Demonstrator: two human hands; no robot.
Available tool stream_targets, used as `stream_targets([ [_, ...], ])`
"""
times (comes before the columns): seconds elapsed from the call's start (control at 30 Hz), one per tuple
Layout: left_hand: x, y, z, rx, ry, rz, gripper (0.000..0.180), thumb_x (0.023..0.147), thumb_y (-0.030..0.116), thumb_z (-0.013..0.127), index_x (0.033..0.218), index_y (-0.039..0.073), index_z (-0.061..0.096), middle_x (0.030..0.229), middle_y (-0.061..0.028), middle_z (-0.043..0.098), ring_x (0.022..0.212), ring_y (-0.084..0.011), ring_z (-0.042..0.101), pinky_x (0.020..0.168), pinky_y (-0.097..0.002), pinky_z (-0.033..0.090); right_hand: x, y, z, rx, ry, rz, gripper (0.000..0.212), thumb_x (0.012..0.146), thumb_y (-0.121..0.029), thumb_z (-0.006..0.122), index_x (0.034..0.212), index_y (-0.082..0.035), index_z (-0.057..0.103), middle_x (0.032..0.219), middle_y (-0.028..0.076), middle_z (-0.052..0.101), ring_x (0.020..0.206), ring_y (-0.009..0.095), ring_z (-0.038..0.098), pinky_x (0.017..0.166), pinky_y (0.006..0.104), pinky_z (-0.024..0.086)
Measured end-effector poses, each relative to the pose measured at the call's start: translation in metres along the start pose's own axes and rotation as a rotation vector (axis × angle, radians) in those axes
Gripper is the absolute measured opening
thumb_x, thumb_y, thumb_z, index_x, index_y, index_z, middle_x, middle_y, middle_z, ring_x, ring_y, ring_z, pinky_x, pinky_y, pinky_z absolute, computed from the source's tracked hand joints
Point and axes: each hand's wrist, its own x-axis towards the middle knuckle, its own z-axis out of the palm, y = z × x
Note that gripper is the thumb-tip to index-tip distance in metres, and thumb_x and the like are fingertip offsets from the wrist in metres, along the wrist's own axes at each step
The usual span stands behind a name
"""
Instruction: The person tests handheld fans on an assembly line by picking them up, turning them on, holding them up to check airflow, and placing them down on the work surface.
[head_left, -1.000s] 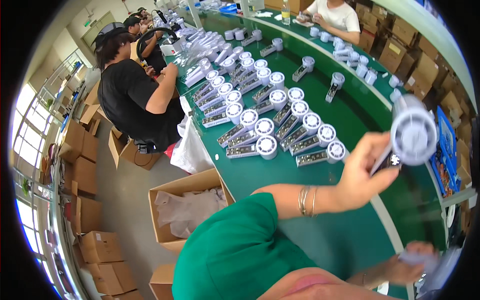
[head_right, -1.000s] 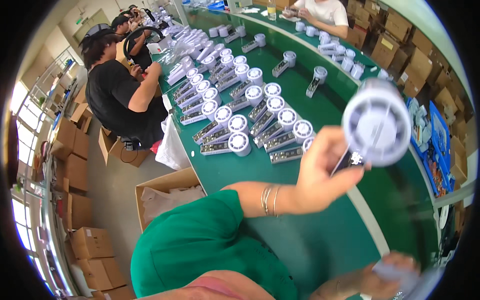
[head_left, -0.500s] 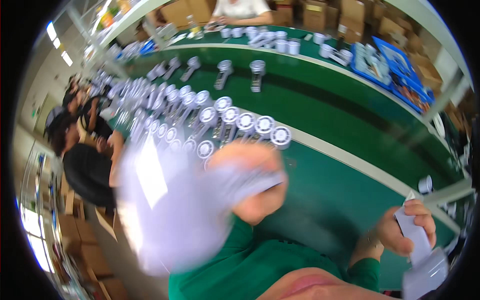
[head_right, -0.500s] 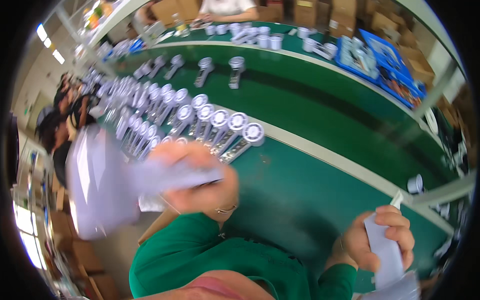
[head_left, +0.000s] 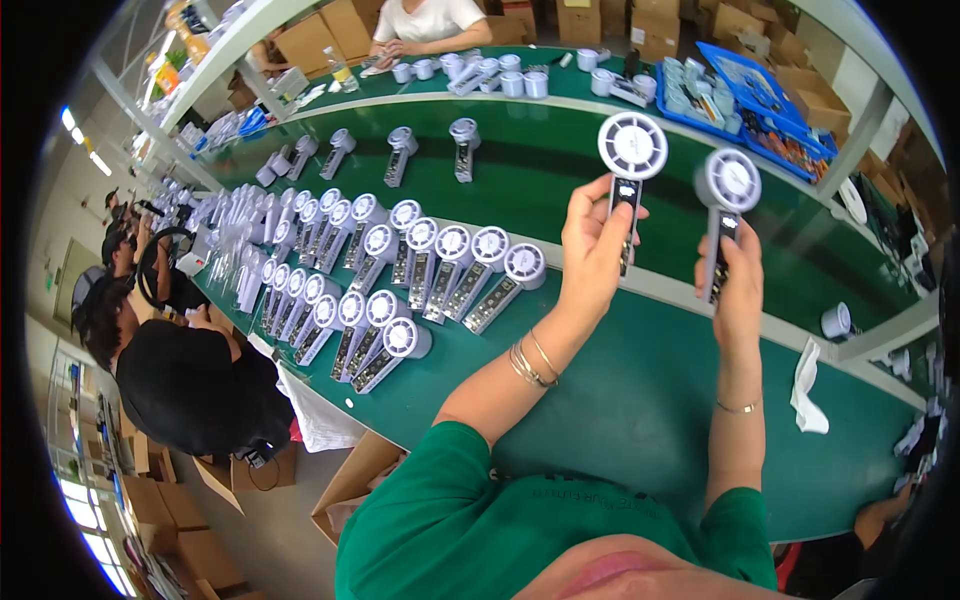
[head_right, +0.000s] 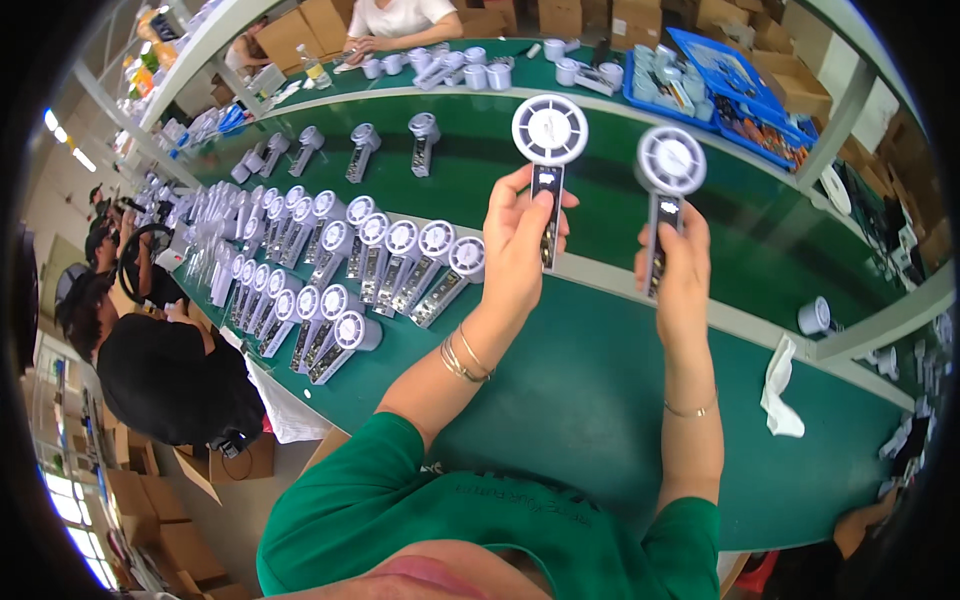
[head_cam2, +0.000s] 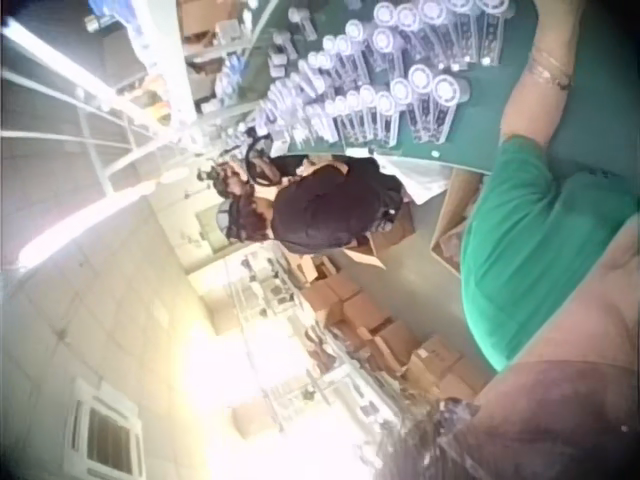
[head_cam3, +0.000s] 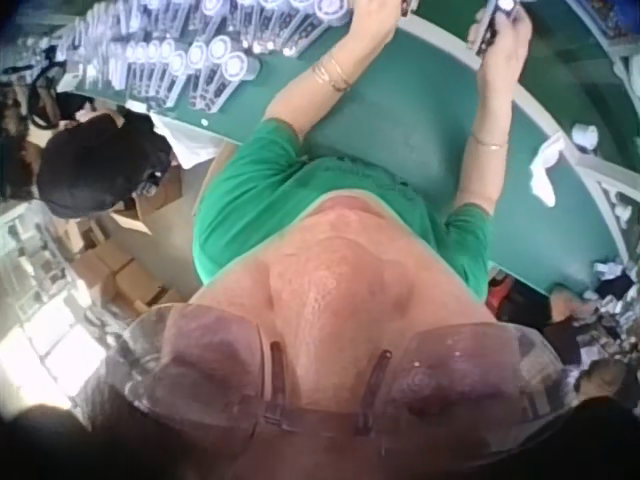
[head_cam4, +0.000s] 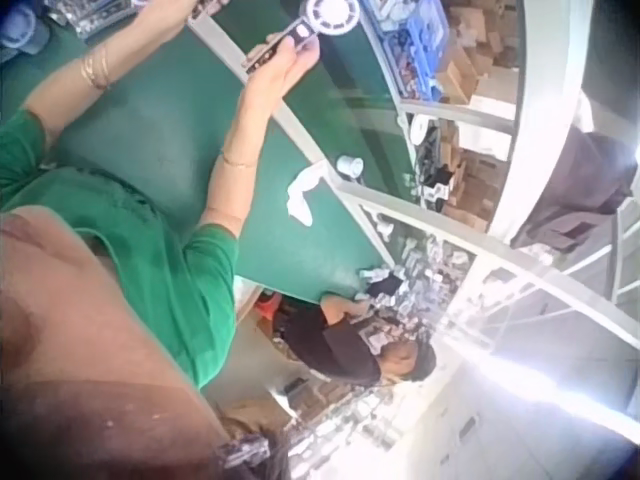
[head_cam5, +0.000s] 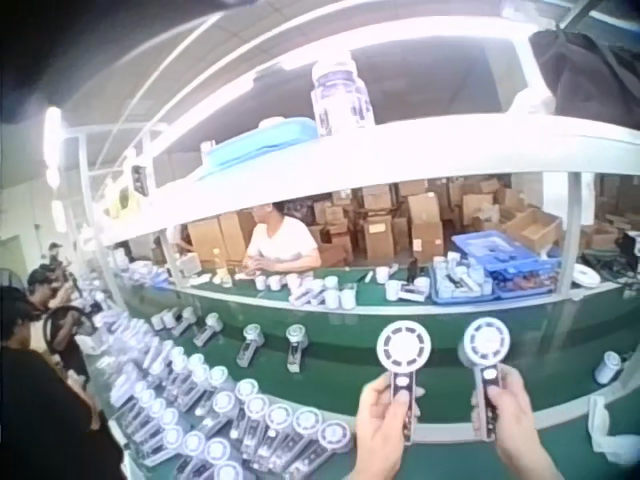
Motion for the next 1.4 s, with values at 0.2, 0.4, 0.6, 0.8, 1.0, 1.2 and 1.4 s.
stream_targets([
  [0.2,0.02,-0.035,-0.022,0.02,0.067,-0.18,0.022,0.093,0.016,0.051,0.111,0.003,0.047,0.085,-0.0079,0.062,0.062,-0.0069,0.051,0.048,-0.02,0.041,0.019,0.032,0.008,-0.012,0.006,0.075,0.034,0.092,-0.02,0.039,0.121,-0.002,0.041,0.079,0.005,0.053,0.052,0.009,0.048,0.042,0.0229,0.038],
  [0.4,0.017,-0.06,-0.025,0.066,0.084,-0.232,0.024,0.092,0.018,0.052,0.111,0.004,0.046,0.083,-0.0068,0.061,0.061,-0.0066,0.051,0.047,-0.0199,0.039,0.028,0.048,-0.004,-0.047,0.049,0.137,0.038,0.09,-0.023,0.042,0.121,-0.002,0.039,0.076,0.005,0.052,0.051,0.009,0.048,0.041,0.0228,0.037],
  [0.6,0.028,-0.079,-0.037,0.1,0.108,-0.301,0.028,0.091,0.02,0.055,0.112,0.004,0.045,0.084,-0.0074,0.061,0.062,-0.0071,0.051,0.047,-0.0197,0.04,0.038,0.065,-0.011,-0.088,0.07,0.153,0.036,0.091,-0.024,0.045,0.119,-0.002,0.04,0.076,0.004,0.051,0.049,0.009,0.047,0.039,0.0231,0.036],
  [0.8,0.046,-0.118,-0.051,0.171,0.179,-0.291,0.042,0.079,0.012,0.069,0.111,0.001,0.044,0.085,-0.007,0.062,0.068,-0.0093,0.055,0.052,-0.0211,0.042,0.074,0.097,-0.016,-0.238,0.111,0.221,0.05,0.078,-0.014,0.063,0.119,0.005,0.04,0.068,0.006,0.053,0.047,0.01,0.049,0.039,0.0244,0.039],
  [1.0,0.096,-0.152,-0.048,0.281,0.195,-0.328,0.034,0.079,0.01,0.066,0.104,-0.004,0.048,0.081,-0.0107,0.064,0.066,-0.0105,0.056,0.055,-0.0224,0.042,0.159,0.161,-0.055,-0.626,0.244,0.018,0.04,0.072,-0.023,0.063,0.098,0.005,0.054,0.076,0.017,0.062,0.06,0.025,0.062,0.056,0.0352,0.051],
  [1.2,0.154,-0.189,-0.074,0.764,0.253,-0.11,0.03,0.078,0.022,0.065,0.092,-0.004,0.063,0.082,-0.0167,0.066,0.071,-0.0263,0.063,0.065,-0.0335,0.048,0.206,0.178,-0.041,-1.131,0.223,0.041,0.04,0.074,-0.031,0.062,0.093,0.002,0.056,0.092,0.023,0.063,0.085,0.034,0.063,0.075,0.0426,0.051],
  [1.4,0.165,-0.208,-0.092,1.078,0.356,-0.138,0.039,0.078,0.033,0.065,0.092,-0.004,0.065,0.08,-0.0166,0.066,0.074,-0.0264,0.064,0.07,-0.0338,0.049,0.214,0.178,-0.048,-1.255,0.239,0.06,0.048,0.076,-0.039,0.06,0.099,0.003,0.058,0.102,0.025,0.06,0.097,0.039,0.059,0.082,0.044,0.05],
])
